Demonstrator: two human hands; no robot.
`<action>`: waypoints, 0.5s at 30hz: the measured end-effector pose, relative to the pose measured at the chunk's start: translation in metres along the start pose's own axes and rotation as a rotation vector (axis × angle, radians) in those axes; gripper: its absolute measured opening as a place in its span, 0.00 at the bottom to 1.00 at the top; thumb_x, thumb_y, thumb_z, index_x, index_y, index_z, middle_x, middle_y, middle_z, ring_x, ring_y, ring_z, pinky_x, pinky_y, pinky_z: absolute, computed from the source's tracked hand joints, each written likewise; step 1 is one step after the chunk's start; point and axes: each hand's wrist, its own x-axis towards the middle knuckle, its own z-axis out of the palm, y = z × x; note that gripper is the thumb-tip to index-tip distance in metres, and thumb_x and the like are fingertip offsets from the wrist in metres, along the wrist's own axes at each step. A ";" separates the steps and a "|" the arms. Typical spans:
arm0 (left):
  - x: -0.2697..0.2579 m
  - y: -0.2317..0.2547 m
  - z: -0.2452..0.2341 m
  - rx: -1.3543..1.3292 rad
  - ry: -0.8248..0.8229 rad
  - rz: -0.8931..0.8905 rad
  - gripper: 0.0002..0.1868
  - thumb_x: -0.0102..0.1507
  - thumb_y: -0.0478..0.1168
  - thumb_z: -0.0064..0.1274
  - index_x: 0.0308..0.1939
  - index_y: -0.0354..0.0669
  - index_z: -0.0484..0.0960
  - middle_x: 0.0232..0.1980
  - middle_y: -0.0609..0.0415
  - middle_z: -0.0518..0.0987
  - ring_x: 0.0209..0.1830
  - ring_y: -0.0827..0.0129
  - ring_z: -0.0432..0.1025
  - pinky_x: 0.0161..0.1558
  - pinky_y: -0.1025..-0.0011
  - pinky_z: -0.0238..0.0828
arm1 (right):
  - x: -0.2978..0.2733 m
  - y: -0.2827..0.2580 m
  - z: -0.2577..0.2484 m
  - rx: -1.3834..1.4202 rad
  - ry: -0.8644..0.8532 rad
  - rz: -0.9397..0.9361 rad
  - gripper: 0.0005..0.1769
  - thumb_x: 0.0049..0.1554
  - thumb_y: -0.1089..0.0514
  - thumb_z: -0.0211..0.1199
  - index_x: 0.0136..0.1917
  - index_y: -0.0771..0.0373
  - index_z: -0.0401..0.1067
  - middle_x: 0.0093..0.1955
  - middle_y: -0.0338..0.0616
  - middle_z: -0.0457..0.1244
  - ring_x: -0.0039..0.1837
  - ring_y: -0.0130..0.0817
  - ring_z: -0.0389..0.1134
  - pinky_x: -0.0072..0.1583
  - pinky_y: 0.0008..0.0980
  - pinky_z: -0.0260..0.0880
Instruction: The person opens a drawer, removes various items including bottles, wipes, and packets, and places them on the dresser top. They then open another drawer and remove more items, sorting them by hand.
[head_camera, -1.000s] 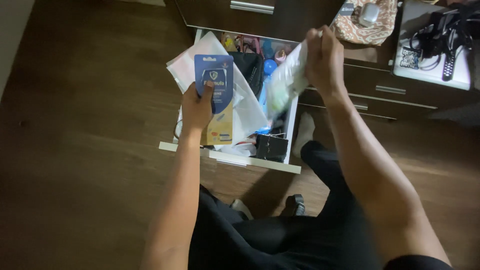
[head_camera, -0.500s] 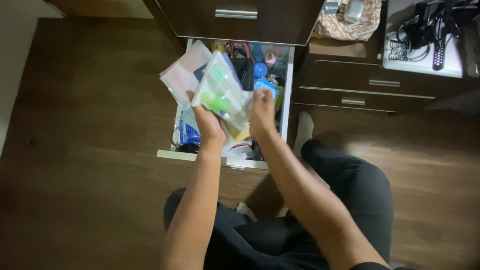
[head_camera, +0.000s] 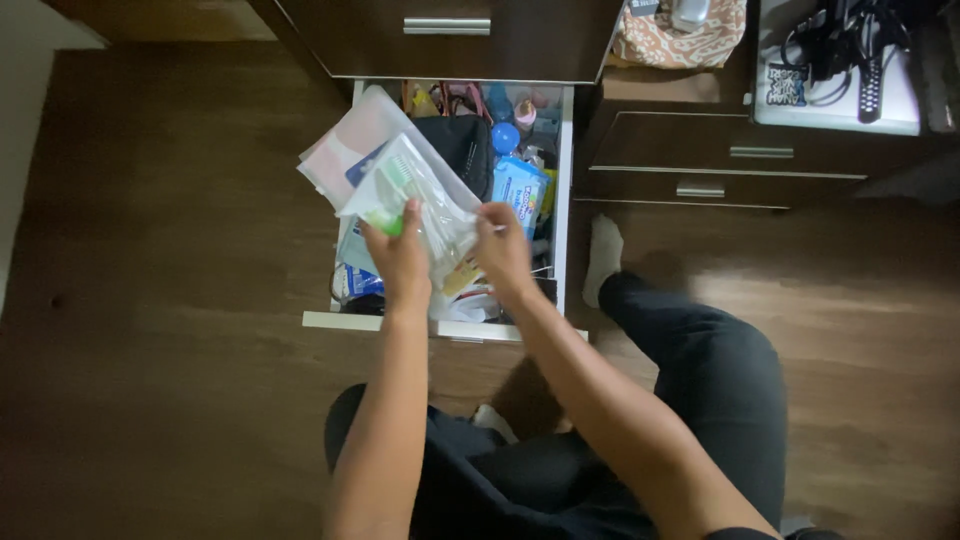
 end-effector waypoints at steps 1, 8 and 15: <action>0.005 -0.002 -0.001 -0.126 0.058 0.041 0.33 0.56 0.44 0.48 0.59 0.42 0.51 0.58 0.42 0.58 0.60 0.56 0.54 0.58 0.57 0.50 | 0.005 0.002 -0.006 -0.083 0.120 -0.110 0.11 0.47 0.62 0.52 0.46 0.60 0.62 0.37 0.50 0.57 0.37 0.35 0.57 0.38 0.30 0.61; 0.029 -0.028 -0.014 -0.381 0.039 0.063 0.28 0.53 0.35 0.56 0.54 0.42 0.61 0.51 0.52 0.68 0.51 0.70 0.62 0.52 0.65 0.58 | 0.031 0.024 -0.026 -0.254 0.161 0.062 0.28 0.44 0.60 0.59 0.55 0.66 0.50 0.44 0.58 0.59 0.46 0.49 0.63 0.42 0.46 0.64; 0.031 -0.034 -0.018 -0.365 -0.017 0.063 0.31 0.52 0.36 0.57 0.56 0.44 0.59 0.52 0.52 0.67 0.52 0.67 0.62 0.52 0.65 0.59 | 0.041 0.043 -0.026 -0.344 0.245 0.152 0.34 0.42 0.58 0.64 0.53 0.69 0.48 0.46 0.59 0.58 0.48 0.53 0.62 0.45 0.47 0.61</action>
